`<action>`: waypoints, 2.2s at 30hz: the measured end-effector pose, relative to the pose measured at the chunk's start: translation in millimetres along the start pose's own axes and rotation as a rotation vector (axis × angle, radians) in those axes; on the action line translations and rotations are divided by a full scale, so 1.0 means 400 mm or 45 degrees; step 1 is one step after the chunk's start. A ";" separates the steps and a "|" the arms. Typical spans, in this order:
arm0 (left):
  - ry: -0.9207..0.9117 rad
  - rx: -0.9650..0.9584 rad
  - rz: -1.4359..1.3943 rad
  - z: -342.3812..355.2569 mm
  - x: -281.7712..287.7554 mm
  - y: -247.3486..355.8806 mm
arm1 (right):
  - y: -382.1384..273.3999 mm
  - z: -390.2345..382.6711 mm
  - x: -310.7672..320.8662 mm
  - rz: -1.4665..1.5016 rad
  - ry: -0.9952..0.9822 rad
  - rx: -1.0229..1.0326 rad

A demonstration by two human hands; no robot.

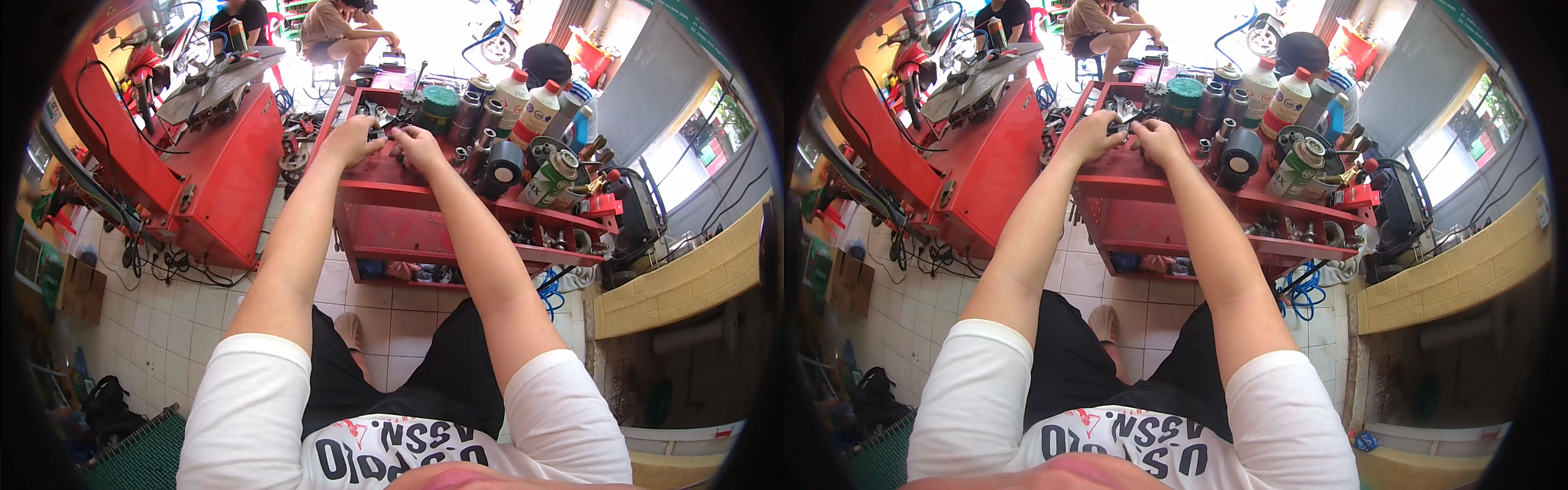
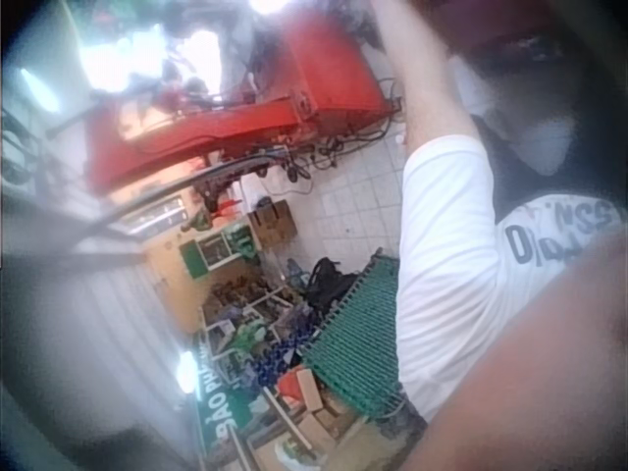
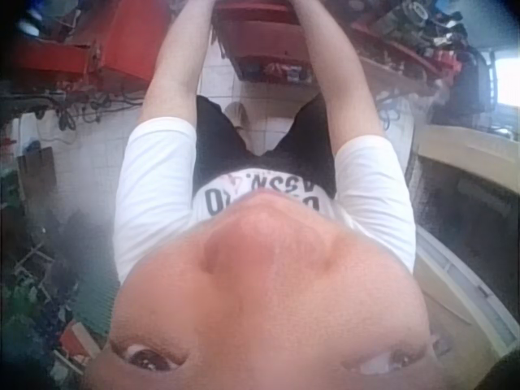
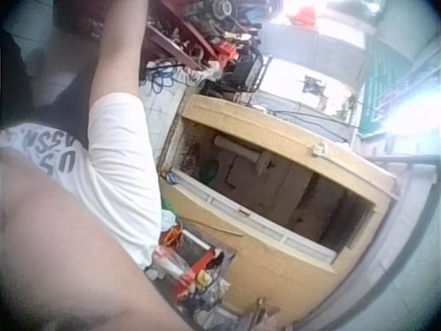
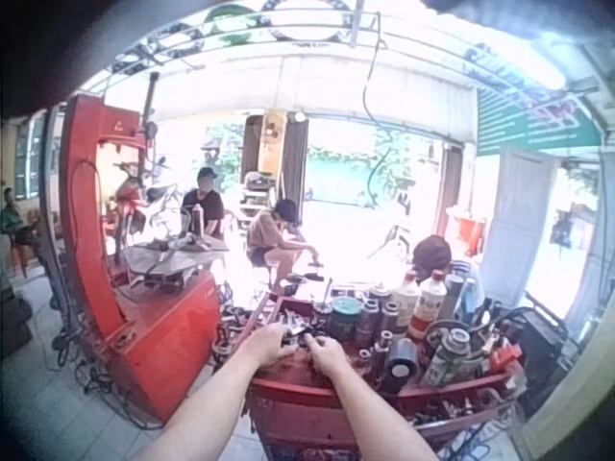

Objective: The person works at a red tool cart in a workshop, handling small mechanical components and tools. They pick up a metal rod and a small black part, manipulating them with both hands, and occasionally use a wrench to adjust or tighten components on the cart.

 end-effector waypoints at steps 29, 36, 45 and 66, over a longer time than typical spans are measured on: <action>0.010 -0.040 0.019 0.002 -0.003 0.003 | 0.010 0.005 0.005 0.047 -0.099 -0.131; -0.014 -0.004 -0.007 -0.001 -0.002 0.005 | 0.004 -0.004 0.000 0.007 -0.089 -0.069; -0.031 -0.160 0.036 0.011 -0.023 -0.011 | 0.029 0.019 0.015 -0.299 -0.022 -0.058; -0.045 -0.126 0.086 0.009 -0.023 -0.004 | 0.043 0.015 0.013 -0.269 -0.060 -0.046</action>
Point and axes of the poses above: each hand's wrist, its own z-axis towards the middle knuckle, its own x-axis out of the back of the hand, y = z × x, the point moved 4 cm from there along z, towards the middle knuckle, and after that the axes turned 10 degrees about x, right-handed, at the moved point
